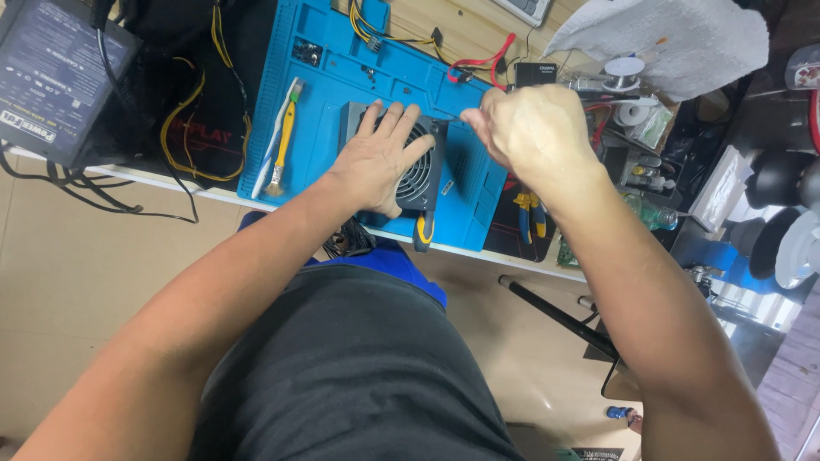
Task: Securing the metal casing of a computer power supply unit with screws and then wiping it down with a red cloth.
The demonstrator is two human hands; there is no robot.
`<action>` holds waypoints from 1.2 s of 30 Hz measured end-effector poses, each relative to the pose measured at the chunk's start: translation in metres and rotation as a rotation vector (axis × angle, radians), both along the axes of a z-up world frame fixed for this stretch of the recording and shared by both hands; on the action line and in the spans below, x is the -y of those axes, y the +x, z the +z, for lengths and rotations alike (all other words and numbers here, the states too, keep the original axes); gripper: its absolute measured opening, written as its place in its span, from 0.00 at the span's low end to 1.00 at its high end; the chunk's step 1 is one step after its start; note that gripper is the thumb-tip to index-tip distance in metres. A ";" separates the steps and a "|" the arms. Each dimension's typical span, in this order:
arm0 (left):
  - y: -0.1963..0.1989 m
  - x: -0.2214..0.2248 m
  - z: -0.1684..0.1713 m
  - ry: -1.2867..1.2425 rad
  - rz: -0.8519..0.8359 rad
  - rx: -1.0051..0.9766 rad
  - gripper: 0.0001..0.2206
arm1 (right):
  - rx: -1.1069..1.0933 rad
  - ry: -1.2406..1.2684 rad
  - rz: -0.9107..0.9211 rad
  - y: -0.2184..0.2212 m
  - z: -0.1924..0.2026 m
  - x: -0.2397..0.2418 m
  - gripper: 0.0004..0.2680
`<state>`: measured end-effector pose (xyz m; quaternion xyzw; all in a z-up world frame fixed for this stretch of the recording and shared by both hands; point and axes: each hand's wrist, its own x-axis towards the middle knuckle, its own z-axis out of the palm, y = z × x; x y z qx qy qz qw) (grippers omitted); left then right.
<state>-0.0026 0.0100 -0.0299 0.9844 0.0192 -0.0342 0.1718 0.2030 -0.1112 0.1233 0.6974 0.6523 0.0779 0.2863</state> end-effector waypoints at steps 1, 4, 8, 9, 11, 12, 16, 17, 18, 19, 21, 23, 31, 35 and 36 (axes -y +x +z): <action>0.001 -0.001 -0.001 0.002 0.002 0.001 0.67 | 0.001 0.002 0.002 -0.004 0.009 -0.005 0.22; 0.001 0.000 -0.003 -0.013 0.006 0.016 0.68 | -0.232 -0.013 -0.038 -0.012 0.023 -0.011 0.20; -0.004 0.001 0.004 -0.025 0.012 -0.012 0.63 | -0.298 0.011 -0.040 -0.018 0.026 -0.010 0.10; -0.007 0.001 0.006 -0.036 0.027 -0.009 0.58 | -0.157 -0.007 -0.102 -0.023 0.029 -0.011 0.14; -0.008 0.002 0.008 -0.036 0.027 -0.014 0.58 | -0.232 0.003 -0.093 -0.020 0.028 -0.015 0.15; -0.007 0.001 0.009 -0.035 0.027 -0.016 0.58 | -0.304 0.014 -0.083 -0.017 0.028 -0.017 0.16; -0.006 0.001 0.007 -0.032 0.024 -0.016 0.58 | -0.269 0.001 -0.026 -0.014 0.021 -0.013 0.12; -0.005 0.002 0.007 -0.032 0.022 -0.020 0.58 | -0.197 -0.043 -0.090 -0.020 0.030 -0.015 0.14; -0.007 0.002 0.008 -0.031 0.021 -0.029 0.59 | -0.128 -0.087 -0.153 -0.027 0.039 -0.017 0.16; -0.007 0.000 0.006 -0.030 0.022 -0.031 0.59 | -0.130 -0.087 -0.152 -0.025 0.036 -0.018 0.16; -0.006 0.001 0.003 -0.048 0.025 0.008 0.59 | -0.383 0.013 -0.152 -0.019 0.031 -0.018 0.17; -0.004 0.000 0.001 -0.050 0.027 0.011 0.59 | -0.365 0.018 -0.109 -0.009 0.015 -0.014 0.14; -0.008 0.002 0.003 -0.043 0.038 0.043 0.59 | -0.290 -0.006 -0.161 -0.024 0.034 -0.018 0.16; -0.010 0.001 0.008 -0.053 0.029 0.025 0.58 | -0.295 -0.048 -0.166 -0.022 0.024 -0.015 0.11; -0.008 -0.001 0.010 -0.059 0.029 0.031 0.58 | -0.195 -0.064 -0.188 -0.025 0.028 -0.017 0.12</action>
